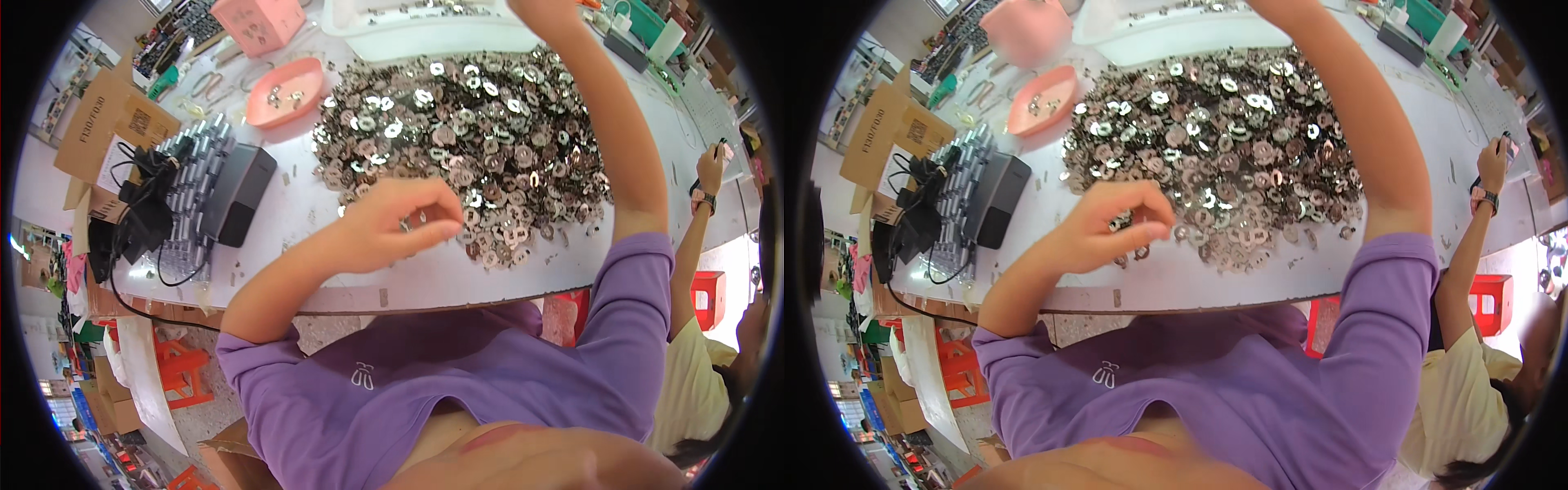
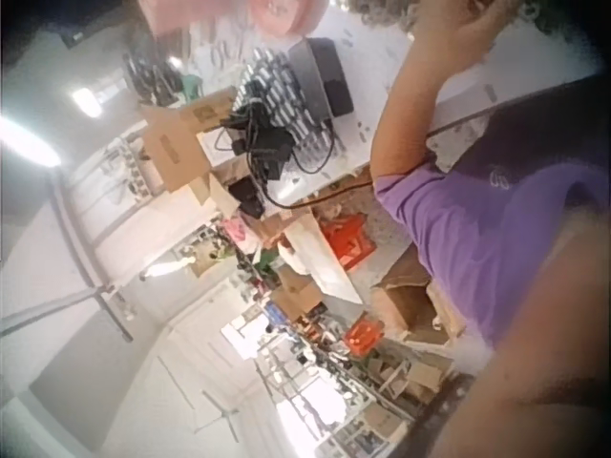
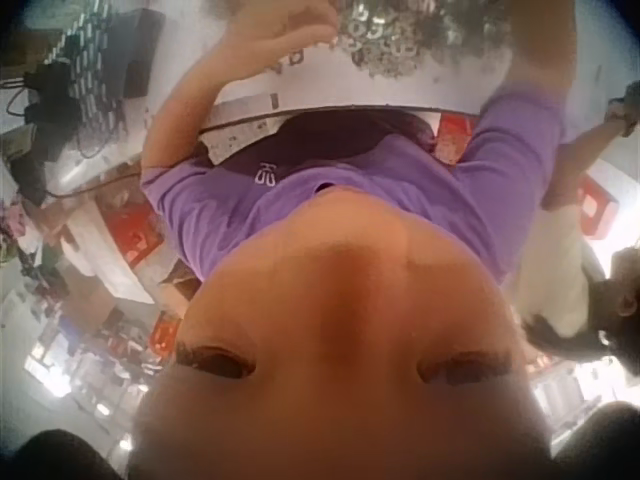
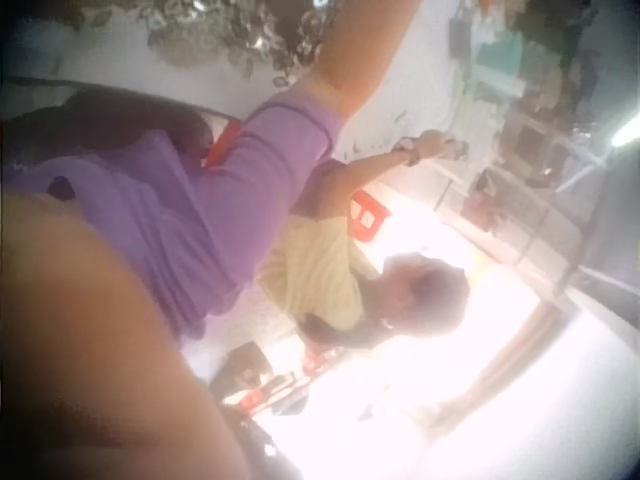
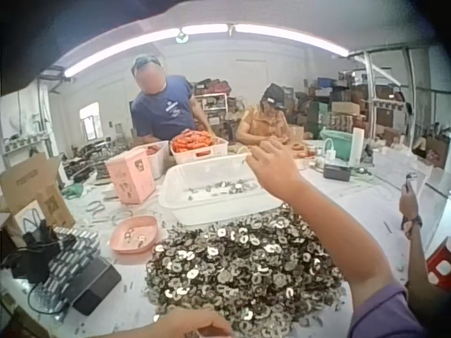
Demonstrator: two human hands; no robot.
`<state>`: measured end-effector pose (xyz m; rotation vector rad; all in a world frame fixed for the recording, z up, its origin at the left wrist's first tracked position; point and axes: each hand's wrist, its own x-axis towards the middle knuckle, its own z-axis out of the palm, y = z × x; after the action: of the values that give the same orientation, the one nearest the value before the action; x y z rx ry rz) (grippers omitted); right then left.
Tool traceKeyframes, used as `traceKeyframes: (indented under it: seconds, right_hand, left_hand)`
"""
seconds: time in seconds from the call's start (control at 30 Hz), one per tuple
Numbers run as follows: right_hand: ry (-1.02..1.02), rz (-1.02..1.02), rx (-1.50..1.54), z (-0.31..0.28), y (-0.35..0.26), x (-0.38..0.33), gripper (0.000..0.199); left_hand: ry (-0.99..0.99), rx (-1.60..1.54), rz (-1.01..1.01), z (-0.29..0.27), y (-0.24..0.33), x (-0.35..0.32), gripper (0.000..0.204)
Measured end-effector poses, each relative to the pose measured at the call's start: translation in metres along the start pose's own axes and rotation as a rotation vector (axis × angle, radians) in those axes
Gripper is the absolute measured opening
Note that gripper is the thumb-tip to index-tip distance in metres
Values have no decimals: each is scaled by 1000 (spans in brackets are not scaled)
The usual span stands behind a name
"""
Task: The person sits at a table and repeatedly picks up small, round, metallic sequins from a large pile. They use their fingers to manipulate the sequins, appearing to thread or attach them to a small pin or needle held in their hand. The person works continuously on this repetitive assembly task throughout the clip.
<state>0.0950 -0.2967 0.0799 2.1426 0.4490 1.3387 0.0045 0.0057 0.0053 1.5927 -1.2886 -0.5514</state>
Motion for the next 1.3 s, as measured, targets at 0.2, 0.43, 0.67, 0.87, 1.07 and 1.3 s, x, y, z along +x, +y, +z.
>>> traceKeyframes:
  seconds: [0.2,0.43,0.67,0.87,1.07,1.3]
  right_hand:
    - [-875,312,206,48,-5,-12,25]
    - [-440,95,515,-58,-40,-39,41]
    - [-323,-36,969,-134,-78,-75,31]
    - [-283,-64,1078,-131,-87,-85,28]
    - [-200,-12,1101,-136,-106,-83,28]
    - [-357,140,1281,-138,-109,-81,14]
  left_hand:
    - [-9,563,271,13,-9,0,26]
    - [12,1107,278,12,-21,0,22]
    - [56,1200,356,12,-16,5,21]
    - [172,1159,401,11,-6,8,23]
    - [331,847,338,16,-10,7,21]
    - [395,592,233,21,-13,8,16]
